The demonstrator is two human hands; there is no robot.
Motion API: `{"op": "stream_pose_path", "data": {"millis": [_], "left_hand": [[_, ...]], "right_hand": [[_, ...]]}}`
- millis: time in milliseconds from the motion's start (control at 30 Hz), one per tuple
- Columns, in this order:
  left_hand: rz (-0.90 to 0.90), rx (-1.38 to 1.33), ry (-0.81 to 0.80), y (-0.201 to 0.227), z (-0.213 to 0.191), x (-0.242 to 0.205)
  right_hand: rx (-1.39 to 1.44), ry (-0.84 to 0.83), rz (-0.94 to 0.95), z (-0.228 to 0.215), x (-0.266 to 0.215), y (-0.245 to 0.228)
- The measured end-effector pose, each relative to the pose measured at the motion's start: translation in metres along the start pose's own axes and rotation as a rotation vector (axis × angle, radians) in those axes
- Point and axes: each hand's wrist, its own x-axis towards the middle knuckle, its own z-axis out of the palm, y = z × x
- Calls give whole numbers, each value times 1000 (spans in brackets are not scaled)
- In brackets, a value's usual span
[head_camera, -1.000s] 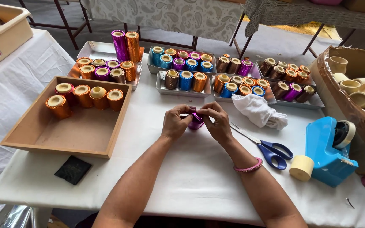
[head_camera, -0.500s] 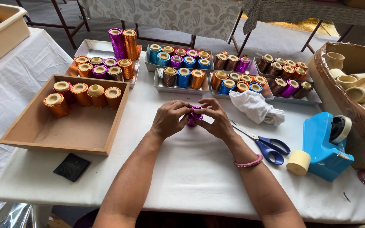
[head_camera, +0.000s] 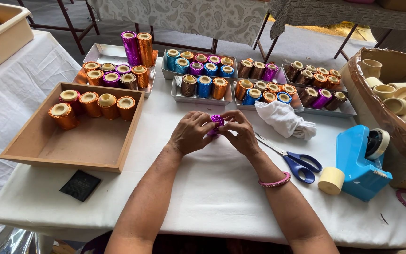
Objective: Wrapping cardboard tubes in decorative purple foil and cleaning a tube with a white cloth.
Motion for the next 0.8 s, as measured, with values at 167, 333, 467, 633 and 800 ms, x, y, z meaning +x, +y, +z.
{"op": "stream_pose_path", "data": {"millis": [167,333,467,633,800], "left_hand": [[64,29,71,5,7,0],[53,-8,31,4,15,-4],[63,5,25,7,9,0],[30,-12,31,7,17,-2],[11,-72,47,6,18,-5]], "right_hand": [[93,42,63,1,-5,10],[374,104,262,3,-6,19],[248,101,282,5,-2,13],[388,105,432,12,-4,17],[775,150,795,6,4,22]]}}
